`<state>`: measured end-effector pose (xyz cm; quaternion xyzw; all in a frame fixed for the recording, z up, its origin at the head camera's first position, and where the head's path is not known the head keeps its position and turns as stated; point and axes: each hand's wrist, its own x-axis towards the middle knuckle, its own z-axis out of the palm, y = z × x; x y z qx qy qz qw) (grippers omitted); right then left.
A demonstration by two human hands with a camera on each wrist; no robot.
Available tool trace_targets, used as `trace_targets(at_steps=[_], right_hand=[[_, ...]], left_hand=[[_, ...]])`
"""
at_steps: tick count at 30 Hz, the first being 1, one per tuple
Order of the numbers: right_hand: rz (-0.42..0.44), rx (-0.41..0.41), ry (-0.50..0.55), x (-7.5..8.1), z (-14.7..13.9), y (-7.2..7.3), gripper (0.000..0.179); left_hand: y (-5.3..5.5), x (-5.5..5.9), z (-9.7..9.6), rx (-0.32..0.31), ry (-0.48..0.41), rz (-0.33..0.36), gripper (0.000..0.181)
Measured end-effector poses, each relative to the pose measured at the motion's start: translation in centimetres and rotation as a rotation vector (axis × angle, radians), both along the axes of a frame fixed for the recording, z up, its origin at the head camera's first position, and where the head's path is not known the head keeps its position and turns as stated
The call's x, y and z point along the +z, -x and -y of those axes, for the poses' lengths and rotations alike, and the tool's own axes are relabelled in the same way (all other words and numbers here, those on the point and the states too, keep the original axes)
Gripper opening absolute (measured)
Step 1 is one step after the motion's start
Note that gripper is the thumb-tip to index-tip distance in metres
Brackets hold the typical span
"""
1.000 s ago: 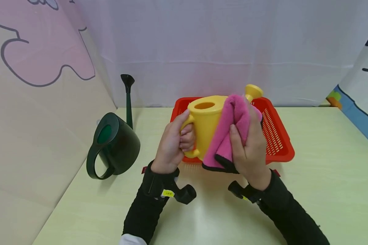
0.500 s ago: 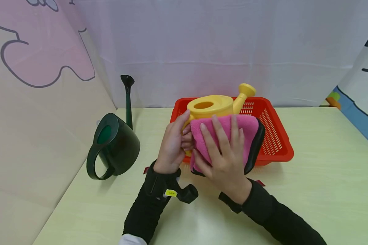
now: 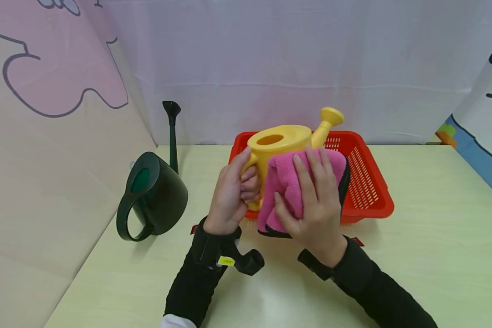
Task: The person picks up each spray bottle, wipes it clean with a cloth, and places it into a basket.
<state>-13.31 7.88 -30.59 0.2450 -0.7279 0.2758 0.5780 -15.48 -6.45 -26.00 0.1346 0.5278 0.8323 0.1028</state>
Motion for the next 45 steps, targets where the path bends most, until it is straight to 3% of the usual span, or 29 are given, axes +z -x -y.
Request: trace_targets(at_steps=[9,16,19,23,30,34,36,39,42,45], right_hand=[[0.275,0.196,0.213,1.1,-1.9,0.2,0.048],[0.53,0.151,0.331,1.3,-2.9,0.8,0.036],[0.574,0.134,0.348,1.3,-2.8,0.7,0.036],[0.49,0.125,0.287,0.9,-2.0,0.3,0.034],[0.292,0.192,0.124,0.3,-0.5,0.0,0.061],[0.106,0.061,-0.035,-0.6,0.9,-0.4,0.059],[0.004,-0.044,-0.131,-1.3,1.7,-0.6,0.054],[-0.101,-0.135,-0.226,-2.0,2.5,-0.9,0.047],[-0.141,-0.153,-0.234,-2.2,2.7,-0.8,0.045],[-0.146,-0.097,-0.166,-2.3,2.4,-0.3,0.045]], left_hand=[[0.0,0.3,0.5,-0.01,-0.004,0.021,0.045],[-0.1,0.2,0.7,0.028,0.006,0.011,0.043],[-0.1,0.3,0.9,0.032,0.003,0.001,0.044],[0.0,0.4,1.2,0.032,-0.013,-0.028,0.045],[0.0,0.4,1.6,0.039,-0.037,-0.062,0.045],[0.1,0.4,1.5,0.03,-0.062,-0.053,0.044],[0.0,0.5,1.4,0.026,-0.076,-0.026,0.041],[-0.1,0.5,1.2,0.03,-0.089,0.02,0.032],[-0.1,0.5,1.1,0.039,-0.091,0.036,0.026],[-0.2,0.5,1.1,0.037,-0.076,0.006,0.033]])
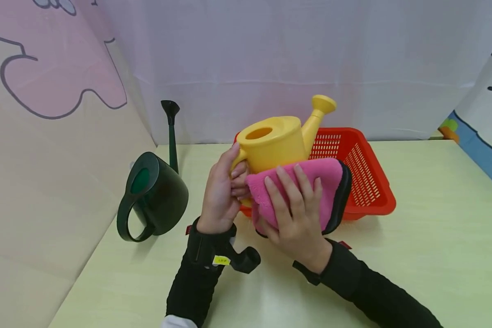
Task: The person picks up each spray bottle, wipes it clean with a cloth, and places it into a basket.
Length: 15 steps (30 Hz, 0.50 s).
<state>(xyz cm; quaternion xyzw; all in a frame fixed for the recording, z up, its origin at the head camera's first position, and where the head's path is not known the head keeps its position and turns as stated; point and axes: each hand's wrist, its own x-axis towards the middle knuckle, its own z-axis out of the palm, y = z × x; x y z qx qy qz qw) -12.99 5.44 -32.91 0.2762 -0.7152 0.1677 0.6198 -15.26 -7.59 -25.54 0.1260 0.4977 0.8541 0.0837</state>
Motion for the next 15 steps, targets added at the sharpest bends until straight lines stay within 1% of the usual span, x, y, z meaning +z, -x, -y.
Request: trace_targets(at_steps=[3,5,7,11,13,15], right_hand=[[-0.002,0.092,0.101,0.1,-0.2,0.6,0.047],[0.033,0.168,0.176,0.4,-0.4,0.8,0.051],[0.1,0.265,0.246,0.9,-0.7,0.8,0.055],[0.281,0.485,0.399,2.0,-1.5,0.5,0.062],[0.35,0.596,0.479,2.5,-1.8,0.4,0.063],[0.404,0.679,0.548,2.9,-2.1,0.3,0.062]], left_hand=[[0.0,0.0,0.2,-0.024,0.012,-0.045,0.042],[0.0,0.0,0.4,-0.039,0.015,-0.068,0.046],[0.0,0.0,0.7,-0.052,0.008,-0.071,0.047],[0.1,0.1,1.2,-0.071,-0.008,-0.061,0.049],[0.0,0.1,1.4,-0.08,-0.022,-0.053,0.049],[-0.1,0.2,1.7,-0.091,-0.04,-0.043,0.049]])
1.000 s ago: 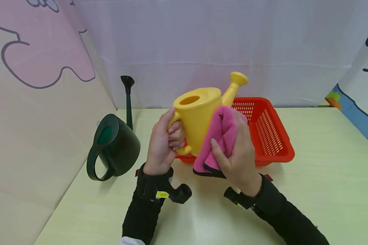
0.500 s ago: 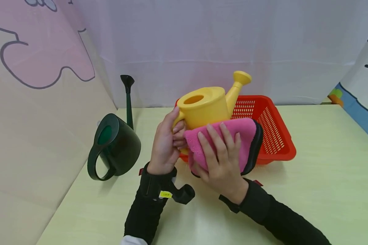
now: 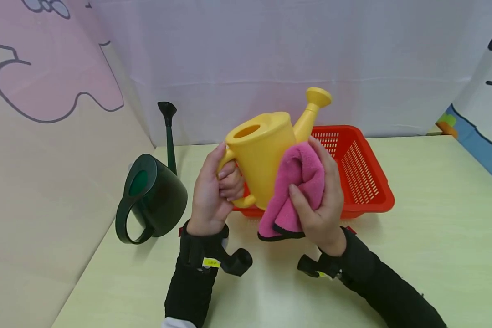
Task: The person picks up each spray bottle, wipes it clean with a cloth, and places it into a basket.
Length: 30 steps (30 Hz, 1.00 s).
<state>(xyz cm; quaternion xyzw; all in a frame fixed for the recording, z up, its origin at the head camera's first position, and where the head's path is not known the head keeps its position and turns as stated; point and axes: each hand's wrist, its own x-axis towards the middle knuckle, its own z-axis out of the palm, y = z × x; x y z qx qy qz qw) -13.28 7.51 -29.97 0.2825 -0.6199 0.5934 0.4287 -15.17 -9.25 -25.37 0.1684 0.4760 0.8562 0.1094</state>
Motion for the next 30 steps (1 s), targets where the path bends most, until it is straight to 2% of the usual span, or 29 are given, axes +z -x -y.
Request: trace_targets(at_steps=[4,7,13,18,20,22,24,26,30], right_hand=[[0.108,0.09,0.085,0.5,-0.7,0.1,0.061],[0.2,0.104,0.091,0.6,-1.0,0.2,0.06],[0.297,-0.004,-0.05,0.6,-1.1,-0.3,0.055],[0.427,0.045,-0.103,1.0,-0.8,-1.1,0.069],[0.451,0.027,-0.131,1.1,-0.7,-1.3,0.074],[0.43,-0.029,-0.189,1.1,-0.6,-1.6,0.076],[0.355,-0.132,-0.278,0.9,-0.4,-1.9,0.071],[0.243,-0.256,-0.364,0.5,0.0,-2.0,0.067],[-0.038,-0.513,-0.49,-0.6,1.2,-2.0,0.065]], left_hand=[[0.0,0.0,0.3,-0.013,-0.029,0.012,0.05],[0.0,0.0,0.3,-0.015,-0.036,0.016,0.05],[0.3,-0.1,0.2,-0.004,-0.039,0.04,0.049],[0.4,-0.1,0.2,0.014,-0.028,0.067,0.049],[0.3,-0.1,0.2,0.016,-0.026,0.065,0.049],[0.3,-0.1,0.2,0.017,-0.024,0.057,0.049],[0.2,0.0,0.1,0.013,-0.025,0.046,0.049],[0.2,-0.1,0.0,0.014,-0.021,0.037,0.048],[0.2,-0.1,-0.4,0.026,-0.01,0.042,0.047]])
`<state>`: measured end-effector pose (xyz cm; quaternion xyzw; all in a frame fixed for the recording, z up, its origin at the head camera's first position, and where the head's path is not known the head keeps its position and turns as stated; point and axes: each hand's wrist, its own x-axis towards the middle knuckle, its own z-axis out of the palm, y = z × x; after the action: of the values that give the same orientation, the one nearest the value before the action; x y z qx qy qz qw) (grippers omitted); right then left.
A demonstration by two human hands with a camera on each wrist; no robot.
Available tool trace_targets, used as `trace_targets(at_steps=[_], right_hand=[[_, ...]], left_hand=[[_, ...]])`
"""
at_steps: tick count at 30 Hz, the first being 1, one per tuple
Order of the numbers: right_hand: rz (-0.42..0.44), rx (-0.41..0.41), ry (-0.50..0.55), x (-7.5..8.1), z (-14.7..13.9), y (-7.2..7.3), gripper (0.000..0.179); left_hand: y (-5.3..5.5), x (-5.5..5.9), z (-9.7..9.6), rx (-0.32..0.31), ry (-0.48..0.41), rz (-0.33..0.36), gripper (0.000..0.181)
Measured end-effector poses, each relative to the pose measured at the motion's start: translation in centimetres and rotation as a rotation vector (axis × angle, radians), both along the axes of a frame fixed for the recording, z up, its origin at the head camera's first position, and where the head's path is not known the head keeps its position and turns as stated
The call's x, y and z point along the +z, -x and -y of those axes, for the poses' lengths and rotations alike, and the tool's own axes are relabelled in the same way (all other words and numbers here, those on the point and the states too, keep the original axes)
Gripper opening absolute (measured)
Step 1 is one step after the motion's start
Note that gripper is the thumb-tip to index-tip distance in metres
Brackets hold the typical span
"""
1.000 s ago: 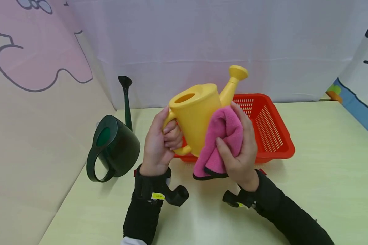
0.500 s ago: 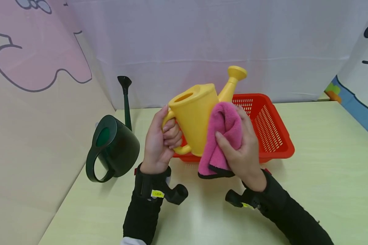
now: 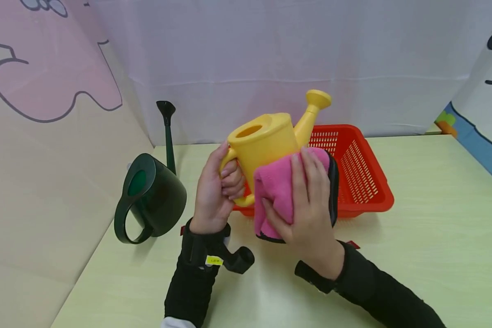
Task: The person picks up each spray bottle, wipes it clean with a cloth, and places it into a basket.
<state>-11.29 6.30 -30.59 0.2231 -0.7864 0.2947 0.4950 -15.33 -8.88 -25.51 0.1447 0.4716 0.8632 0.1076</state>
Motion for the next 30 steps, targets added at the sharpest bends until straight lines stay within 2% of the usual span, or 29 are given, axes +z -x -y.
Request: trace_targets(at_steps=[3,6,8,11,15,20,23,26,30], right_hand=[[-0.156,-0.13,-0.135,-0.8,0.8,0.1,0.055],[-0.229,-0.217,-0.245,-1.3,1.3,0.2,0.047],[-0.257,-0.232,-0.276,-1.5,1.4,0.4,0.044],[-0.266,-0.207,-0.266,-1.4,1.2,0.6,0.044],[-0.251,-0.123,-0.194,-0.9,0.6,0.9,0.045],[-0.189,0.041,-0.031,0.2,-0.6,1.3,0.047],[-0.086,0.146,0.087,0.9,-1.7,1.4,0.052],[0.037,0.272,0.206,1.4,-2.6,1.5,0.058],[0.185,0.447,0.389,2.1,-3.2,1.6,0.054]], left_hand=[[0.0,-0.1,-0.5,0.015,-0.004,0.017,0.041],[0.0,-0.1,-0.9,0.037,-0.02,0.03,0.031],[0.0,-0.1,-1.1,0.054,-0.027,0.026,0.027],[0.0,-0.2,-1.2,0.069,-0.024,0.021,0.028],[-0.1,-0.2,-1.2,0.056,0.004,0.013,0.035],[-0.2,-0.2,-1.2,0.004,0.039,-0.031,0.045],[-0.3,-0.1,-1.2,-0.021,0.061,-0.058,0.047],[-0.4,0.0,-1.2,-0.033,0.082,-0.05,0.046],[-0.4,0.0,-1.3,-0.023,0.116,-0.044,0.044]])
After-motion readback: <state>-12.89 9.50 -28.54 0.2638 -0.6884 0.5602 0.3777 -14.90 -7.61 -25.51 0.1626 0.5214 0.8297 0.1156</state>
